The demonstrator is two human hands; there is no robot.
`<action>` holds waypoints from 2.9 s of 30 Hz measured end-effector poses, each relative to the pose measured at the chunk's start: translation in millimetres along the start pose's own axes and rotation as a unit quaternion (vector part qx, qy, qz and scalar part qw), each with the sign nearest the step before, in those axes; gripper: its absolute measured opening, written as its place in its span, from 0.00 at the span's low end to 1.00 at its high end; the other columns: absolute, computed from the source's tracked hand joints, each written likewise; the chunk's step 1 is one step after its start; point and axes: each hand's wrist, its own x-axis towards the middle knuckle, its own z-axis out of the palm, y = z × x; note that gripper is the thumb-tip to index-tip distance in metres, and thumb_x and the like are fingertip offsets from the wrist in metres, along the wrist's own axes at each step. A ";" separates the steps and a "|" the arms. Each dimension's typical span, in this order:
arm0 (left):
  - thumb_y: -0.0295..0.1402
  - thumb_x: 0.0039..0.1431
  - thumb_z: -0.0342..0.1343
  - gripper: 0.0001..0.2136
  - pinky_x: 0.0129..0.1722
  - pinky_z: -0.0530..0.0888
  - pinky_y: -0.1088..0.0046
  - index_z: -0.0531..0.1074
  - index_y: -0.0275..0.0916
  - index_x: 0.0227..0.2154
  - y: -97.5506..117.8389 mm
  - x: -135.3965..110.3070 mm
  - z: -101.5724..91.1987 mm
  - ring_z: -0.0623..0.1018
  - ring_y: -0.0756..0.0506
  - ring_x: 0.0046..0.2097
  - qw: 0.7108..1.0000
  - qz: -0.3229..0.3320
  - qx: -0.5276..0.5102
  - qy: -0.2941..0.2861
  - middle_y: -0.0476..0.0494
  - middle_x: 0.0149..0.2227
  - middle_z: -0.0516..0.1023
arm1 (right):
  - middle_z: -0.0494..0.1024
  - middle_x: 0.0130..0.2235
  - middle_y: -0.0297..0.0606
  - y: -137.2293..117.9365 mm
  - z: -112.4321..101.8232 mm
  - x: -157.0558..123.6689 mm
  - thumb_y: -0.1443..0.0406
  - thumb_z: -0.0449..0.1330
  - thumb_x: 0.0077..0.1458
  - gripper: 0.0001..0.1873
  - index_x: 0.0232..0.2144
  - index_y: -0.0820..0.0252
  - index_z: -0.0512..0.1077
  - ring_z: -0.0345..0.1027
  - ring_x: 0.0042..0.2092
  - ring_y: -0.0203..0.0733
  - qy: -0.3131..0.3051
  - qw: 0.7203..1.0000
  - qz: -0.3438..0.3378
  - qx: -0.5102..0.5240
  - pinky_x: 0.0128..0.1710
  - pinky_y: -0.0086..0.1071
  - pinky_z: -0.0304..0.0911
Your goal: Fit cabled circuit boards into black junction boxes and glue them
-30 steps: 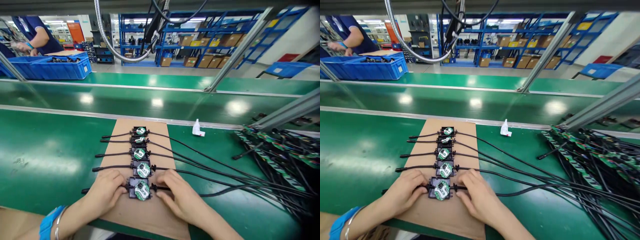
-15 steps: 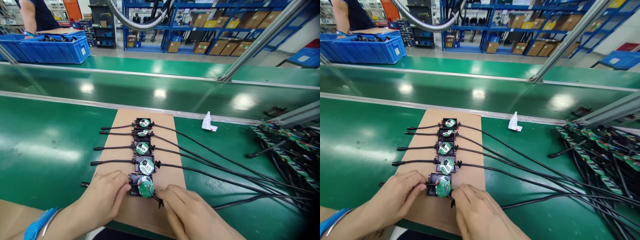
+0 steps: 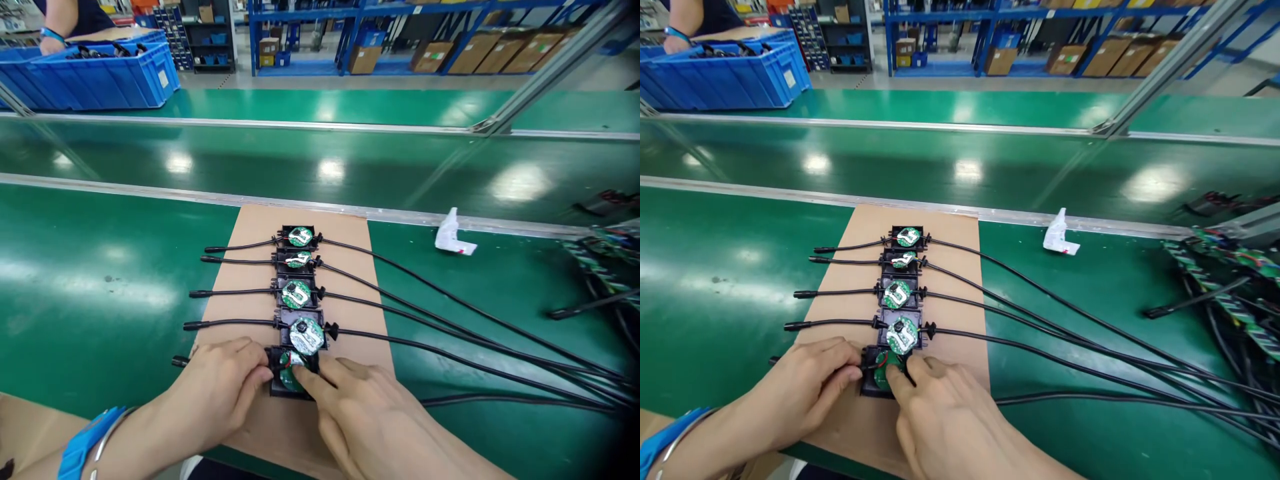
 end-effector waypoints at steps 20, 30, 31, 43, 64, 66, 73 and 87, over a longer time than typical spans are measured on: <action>0.22 0.64 0.45 0.08 0.29 0.70 0.70 0.69 0.35 0.37 -5.6 -7.6 19.1 0.71 0.46 0.31 0.950 0.196 0.168 0.176 0.45 0.30 0.73 | 0.74 0.32 0.38 -9.7 18.6 0.5 0.69 0.53 0.49 0.19 0.44 0.62 0.74 0.67 0.30 0.42 0.095 0.993 -0.008 -0.075 0.24 0.37 0.50; 0.22 0.65 0.39 0.13 0.29 0.70 0.67 0.71 0.33 0.35 -11.5 -7.3 21.9 0.71 0.45 0.30 0.917 0.235 0.291 0.136 0.43 0.31 0.74 | 0.74 0.31 0.36 -8.7 23.7 0.7 0.70 0.54 0.49 0.17 0.42 0.61 0.74 0.65 0.29 0.41 0.127 0.990 -0.003 -0.056 0.25 0.37 0.49; 0.22 0.65 0.39 0.14 0.30 0.71 0.67 0.71 0.33 0.37 -10.1 -8.4 20.5 0.71 0.45 0.31 0.922 0.227 0.283 0.137 0.43 0.32 0.74 | 0.74 0.31 0.36 -8.7 23.9 0.6 0.70 0.55 0.49 0.17 0.42 0.61 0.74 0.64 0.29 0.41 0.133 0.989 -0.001 -0.058 0.25 0.37 0.48; 0.24 0.67 0.43 0.12 0.36 0.73 0.66 0.72 0.31 0.44 -11.3 -13.1 23.4 0.74 0.44 0.36 0.943 0.200 0.186 0.188 0.40 0.38 0.78 | 0.73 0.35 0.42 -44.3 40.7 23.6 0.68 0.57 0.49 0.12 0.38 0.63 0.73 0.59 0.36 0.45 0.215 0.967 -0.023 -0.133 0.37 0.42 0.55; 0.20 0.62 0.44 0.15 0.53 0.66 0.60 0.69 0.34 0.48 1.9 -3.6 27.5 0.72 0.43 0.50 0.959 0.252 0.123 0.048 0.41 0.51 0.74 | 0.72 0.33 0.38 -5.6 17.9 -35.5 0.72 0.48 0.61 0.11 0.36 0.60 0.70 0.65 0.35 0.43 0.127 0.989 0.050 0.066 0.36 0.37 0.62; 0.20 0.62 0.43 0.16 0.54 0.65 0.60 0.68 0.34 0.49 0.5 -5.6 27.7 0.71 0.43 0.51 0.958 0.254 0.121 0.050 0.41 0.52 0.74 | 0.72 0.33 0.38 -6.7 17.8 -33.4 0.72 0.48 0.61 0.11 0.34 0.60 0.69 0.66 0.35 0.42 0.097 0.989 0.064 0.087 0.36 0.36 0.63; 0.19 0.61 0.45 0.13 0.54 0.65 0.61 0.69 0.35 0.44 3.2 -4.7 26.2 0.72 0.44 0.50 0.967 0.235 0.094 0.036 0.42 0.50 0.74 | 0.71 0.30 0.36 -1.7 9.5 -24.5 0.73 0.48 0.60 0.11 0.32 0.60 0.68 0.65 0.31 0.38 0.103 0.982 0.037 0.153 0.30 0.31 0.62; 0.24 0.56 0.47 0.22 0.53 0.63 0.60 0.66 0.31 0.55 13.8 -6.0 35.9 0.71 0.41 0.49 0.960 0.223 0.162 0.050 0.42 0.46 0.75 | 0.73 0.32 0.44 7.1 33.4 -17.9 0.75 0.47 0.57 0.14 0.39 0.69 0.72 0.66 0.32 0.45 0.165 0.979 -0.064 -0.097 0.25 0.34 0.63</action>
